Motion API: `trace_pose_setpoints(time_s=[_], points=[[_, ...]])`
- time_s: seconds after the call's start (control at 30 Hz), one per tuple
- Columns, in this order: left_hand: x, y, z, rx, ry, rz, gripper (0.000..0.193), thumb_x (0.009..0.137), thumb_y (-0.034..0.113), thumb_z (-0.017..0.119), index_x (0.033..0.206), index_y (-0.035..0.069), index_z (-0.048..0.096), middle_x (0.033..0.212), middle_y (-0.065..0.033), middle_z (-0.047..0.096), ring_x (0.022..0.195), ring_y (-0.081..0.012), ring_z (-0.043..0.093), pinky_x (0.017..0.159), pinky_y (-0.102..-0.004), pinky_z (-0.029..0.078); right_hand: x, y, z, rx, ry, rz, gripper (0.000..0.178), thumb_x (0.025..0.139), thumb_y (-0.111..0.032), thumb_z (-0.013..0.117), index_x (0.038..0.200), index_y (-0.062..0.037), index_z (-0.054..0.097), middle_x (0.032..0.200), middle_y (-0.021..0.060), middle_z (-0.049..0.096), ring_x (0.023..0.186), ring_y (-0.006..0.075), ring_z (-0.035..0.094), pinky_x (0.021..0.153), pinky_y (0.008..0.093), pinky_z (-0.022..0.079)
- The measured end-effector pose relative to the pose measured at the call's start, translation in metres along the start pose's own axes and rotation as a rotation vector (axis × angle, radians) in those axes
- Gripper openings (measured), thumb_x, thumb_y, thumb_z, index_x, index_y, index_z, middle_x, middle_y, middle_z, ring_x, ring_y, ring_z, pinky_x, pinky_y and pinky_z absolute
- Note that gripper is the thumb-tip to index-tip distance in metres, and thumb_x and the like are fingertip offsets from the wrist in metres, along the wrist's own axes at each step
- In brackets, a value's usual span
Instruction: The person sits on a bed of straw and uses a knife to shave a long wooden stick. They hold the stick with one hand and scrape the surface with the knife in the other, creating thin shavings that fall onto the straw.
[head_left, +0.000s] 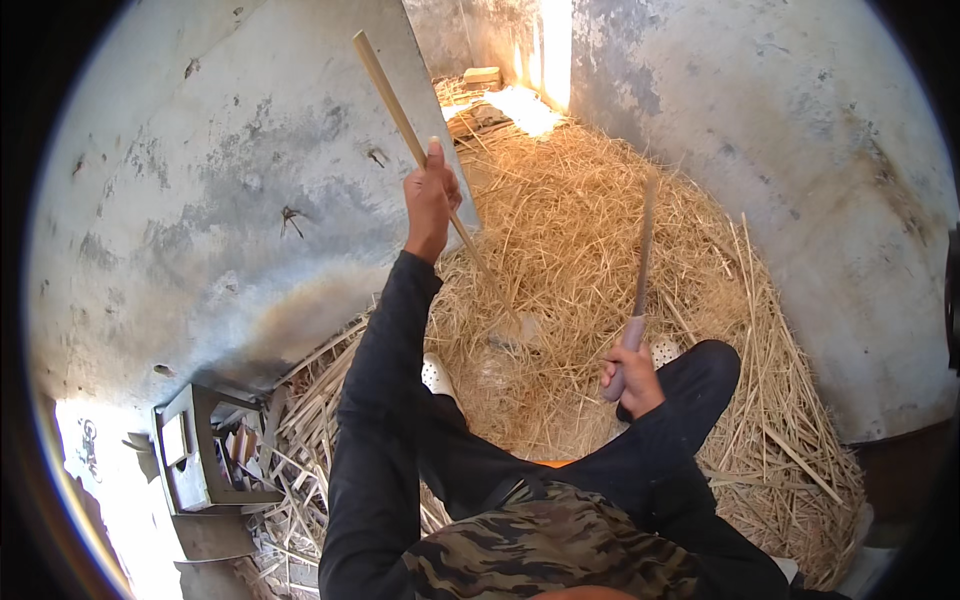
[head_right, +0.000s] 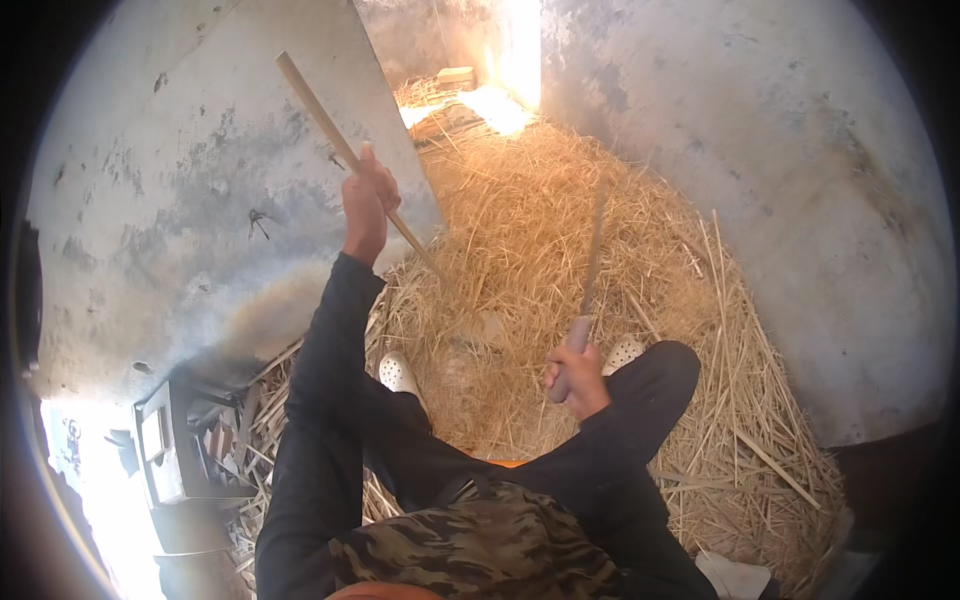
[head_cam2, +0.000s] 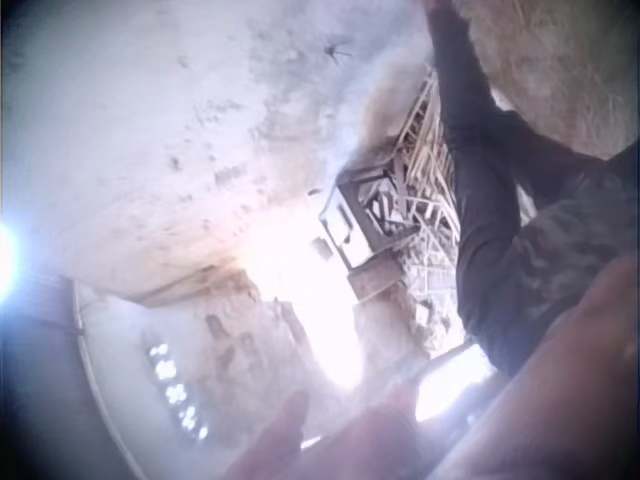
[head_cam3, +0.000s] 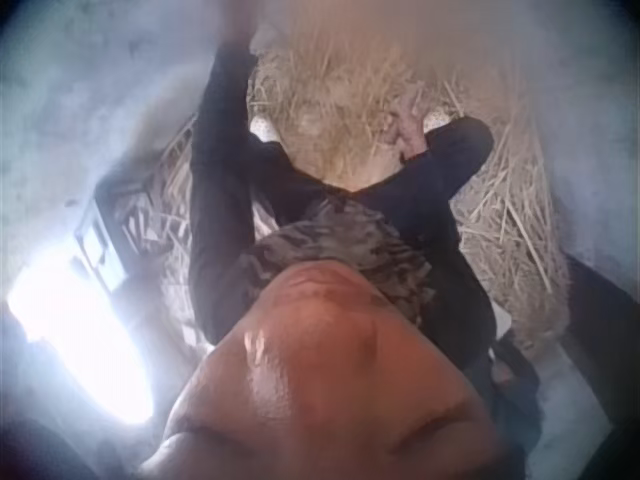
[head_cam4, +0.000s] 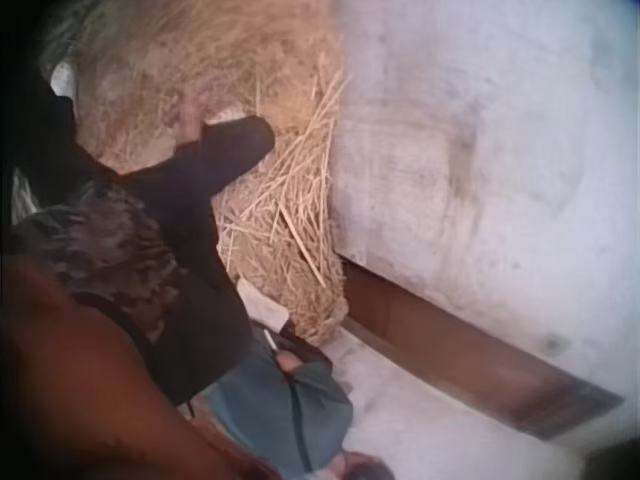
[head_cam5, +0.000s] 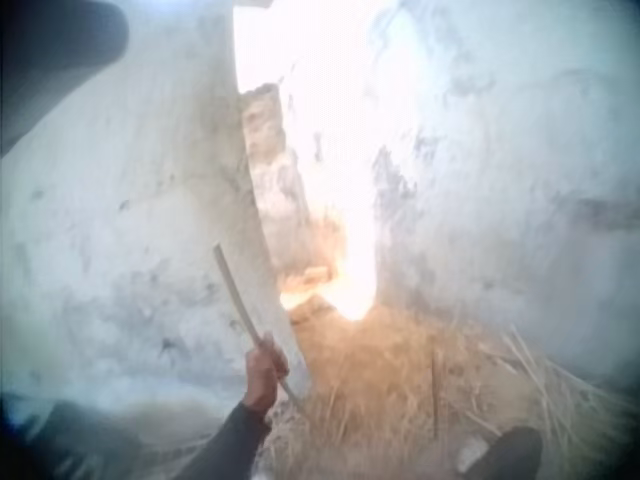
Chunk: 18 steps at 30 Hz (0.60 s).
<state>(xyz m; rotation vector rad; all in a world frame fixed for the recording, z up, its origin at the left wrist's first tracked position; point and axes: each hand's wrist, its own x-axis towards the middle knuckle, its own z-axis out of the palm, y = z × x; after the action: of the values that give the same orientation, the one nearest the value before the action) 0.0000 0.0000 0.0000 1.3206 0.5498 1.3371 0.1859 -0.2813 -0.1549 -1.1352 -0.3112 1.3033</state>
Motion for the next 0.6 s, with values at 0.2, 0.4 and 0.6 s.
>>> trace_pose_setpoints(time_s=[0.2, 0.4, 0.6], points=[[-0.005, -0.025, 0.002, -0.091, 0.212, 0.018, 0.056, 0.096, 0.056, 0.05, 0.06, 0.017, 0.032, 0.05, 0.0054, 0.029, 0.042, -0.007, 0.028, 0.04, -0.0266, 0.023, -0.031, 0.065, 0.065, -0.137, -0.018, 0.218, 0.028, 0.086, -0.018, 0.07, 0.088, -0.0069, 0.045, 0.053, 0.0009, 0.046, 0.037, 0.0119, 0.046, 0.034, 0.0292, 0.038], [-0.009, -0.057, -0.005, -0.135, 0.379, 0.046, 0.057, 0.096, 0.057, 0.048, 0.059, 0.016, 0.032, 0.049, 0.0047, 0.032, 0.039, -0.0065, 0.029, 0.037, -0.0251, 0.024, -0.047, 0.065, 0.127, -0.129, -0.246, 0.151, 0.021, 0.088, -0.011, 0.063, 0.088, -0.0045, 0.043, 0.053, 0.0014, 0.046, 0.037, 0.0113, 0.046, 0.035, 0.0282, 0.039], [-0.032, 0.004, 0.034, 0.104, 0.165, 0.088, 0.059, 0.096, 0.061, 0.043, 0.059, 0.017, 0.03, 0.051, 0.0049, 0.032, 0.044, -0.0044, 0.03, 0.04, -0.0243, 0.023, -0.05, 0.061, 0.112, -0.08, -0.216, 0.206, 0.018, 0.088, -0.006, 0.06, 0.084, -0.0047, 0.042, 0.055, 0.0027, 0.048, 0.04, 0.0112, 0.048, 0.037, 0.0287, 0.041]])
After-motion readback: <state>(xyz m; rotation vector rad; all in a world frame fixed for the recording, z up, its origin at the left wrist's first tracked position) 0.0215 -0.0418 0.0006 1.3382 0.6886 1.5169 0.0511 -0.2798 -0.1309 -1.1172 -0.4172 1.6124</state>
